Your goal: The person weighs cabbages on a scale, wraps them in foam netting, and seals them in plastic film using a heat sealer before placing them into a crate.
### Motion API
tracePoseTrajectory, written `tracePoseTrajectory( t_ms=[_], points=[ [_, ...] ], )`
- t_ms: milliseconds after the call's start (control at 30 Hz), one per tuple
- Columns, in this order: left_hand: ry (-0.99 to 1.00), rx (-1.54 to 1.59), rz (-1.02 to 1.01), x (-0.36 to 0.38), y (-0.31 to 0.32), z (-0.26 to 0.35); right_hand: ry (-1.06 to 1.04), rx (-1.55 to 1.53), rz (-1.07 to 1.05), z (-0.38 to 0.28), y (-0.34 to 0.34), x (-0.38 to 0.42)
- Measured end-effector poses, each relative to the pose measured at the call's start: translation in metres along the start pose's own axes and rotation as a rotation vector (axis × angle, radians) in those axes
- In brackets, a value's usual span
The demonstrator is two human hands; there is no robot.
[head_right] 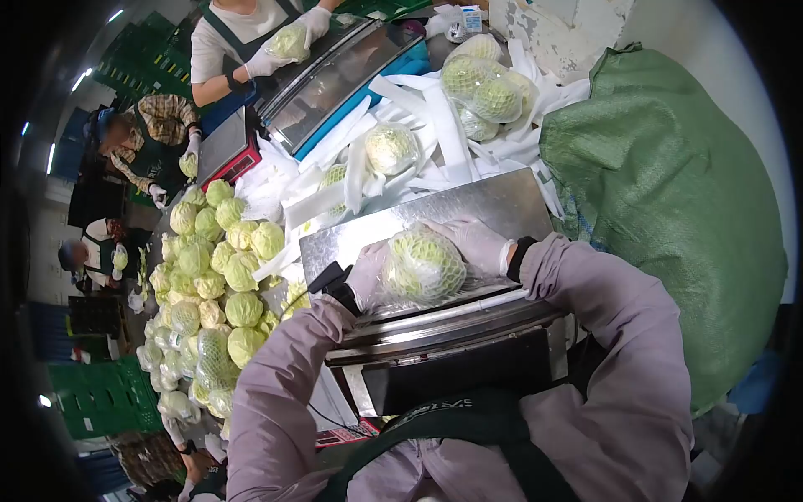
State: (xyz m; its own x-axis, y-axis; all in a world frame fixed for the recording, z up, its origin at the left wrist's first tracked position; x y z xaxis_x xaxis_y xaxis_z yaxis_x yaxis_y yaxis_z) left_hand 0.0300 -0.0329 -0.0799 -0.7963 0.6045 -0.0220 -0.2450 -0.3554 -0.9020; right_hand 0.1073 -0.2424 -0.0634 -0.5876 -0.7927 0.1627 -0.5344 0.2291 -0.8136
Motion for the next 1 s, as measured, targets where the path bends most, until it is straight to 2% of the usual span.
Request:
tracePoseTrajectory(
  t_ms=[33,67,100,133,200,267,300,367,400,433,467,500,533,567,600,633,667,700,767,800,833,867,900,967,1000],
  points=[
    [-0.132,0.358,0.044,-0.004,-0.012,0.007,0.002,0.0,0.008,0.003,-0.003,-0.003],
    [-0.267,0.72,0.087,-0.005,-0.02,0.015,-0.084,-0.285,-0.059,0.002,-0.005,-0.003],
    [-0.267,0.723,0.081,0.0,-0.023,0.022,-0.168,-0.573,-0.127,0.0,-0.006,0.001],
    [-0.226,0.912,0.086,0.005,-0.026,0.028,0.01,-0.713,-0.48,-0.01,-0.011,0.002],
    [-0.145,1.186,0.021,0.02,-0.027,0.049,0.016,-0.822,-0.522,-0.036,-0.013,0.03],
    [-0.349,1.395,-0.122,0.046,-0.06,0.108,-0.009,-1.027,-0.652,-0.063,-0.012,0.062],
    [-0.354,1.443,-0.208,0.057,-0.072,0.126,-0.175,-0.936,-0.673,-0.087,-0.027,0.078],
    [-0.495,1.63,-0.438,0.096,-0.062,0.148,-0.01,-1.122,-0.804,-0.099,0.001,0.12],
    [-0.568,1.695,-0.442,0.111,-0.053,0.159,0.141,-1.357,-0.922,-0.105,0.018,0.142],
    [-0.64,1.755,-0.444,0.129,-0.04,0.17,0.295,-1.435,-1.093,-0.105,0.044,0.161],
    [-0.776,1.822,-0.542,0.152,-0.004,0.174,0.453,-1.345,-1.194,-0.105,0.066,0.177],
    [-0.833,1.838,-0.529,0.163,0.017,0.184,0.611,-1.251,-1.29,-0.104,0.087,0.192],
    [-0.888,1.963,-0.463,0.182,0.048,0.181,0.615,-1.257,-1.281,-0.098,0.108,0.206],
    [-0.942,2.085,-0.391,0.197,0.075,0.175,0.625,-1.459,-1.185,-0.088,0.128,0.216],
    [-0.934,2.08,-0.399,0.208,0.088,0.173,0.628,-1.654,-1.078,-0.084,0.136,0.221],
    [-0.95,2.215,-0.282,0.219,0.092,0.172,0.777,-1.697,-0.984,-0.1,0.124,0.227],
    [-0.959,2.347,-0.154,0.23,0.096,0.171,0.733,-1.816,-0.925,-0.098,0.132,0.236],
    [-0.951,2.344,-0.157,0.239,0.095,0.177,0.684,-1.929,-0.86,-0.094,0.141,0.248],
    [-0.897,2.233,0.072,0.256,0.083,0.185,0.633,-1.989,-0.634,-0.098,0.14,0.269],
    [-0.967,2.482,0.193,0.264,0.077,0.188,0.511,-1.611,-0.46,-0.108,0.129,0.274],
    [-0.953,2.604,0.252,0.28,0.081,0.187,0.388,-1.236,-0.293,-0.125,0.112,0.282],
    [-0.992,2.425,0.302,0.287,0.073,0.195,0.434,-1.111,-0.119,-0.14,0.103,0.286],
    [-1.023,2.246,0.345,0.291,0.061,0.207,0.429,-1.111,-0.116,-0.146,0.11,0.289],
    [-0.831,1.545,0.19,0.281,0.052,0.228,0.554,-1.083,0.267,-0.144,0.118,0.295],
    [-0.866,1.423,0.236,0.281,0.063,0.229,0.494,-1.131,0.432,-0.146,0.116,0.289]
  ],
)
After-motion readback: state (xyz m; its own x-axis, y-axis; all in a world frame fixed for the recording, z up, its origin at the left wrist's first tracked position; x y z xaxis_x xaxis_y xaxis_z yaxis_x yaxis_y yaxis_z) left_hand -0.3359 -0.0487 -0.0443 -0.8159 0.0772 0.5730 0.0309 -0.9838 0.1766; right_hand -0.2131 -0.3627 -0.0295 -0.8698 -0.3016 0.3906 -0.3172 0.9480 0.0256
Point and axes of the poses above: each hand's wrist, its own x-axis away from the middle knuckle, its own y-axis out of the palm, z = x × y, the point moved 3 cm from there along -x, towards the middle knuckle, and after that the axes turned 9 degrees about y, right-handed, at the moved point
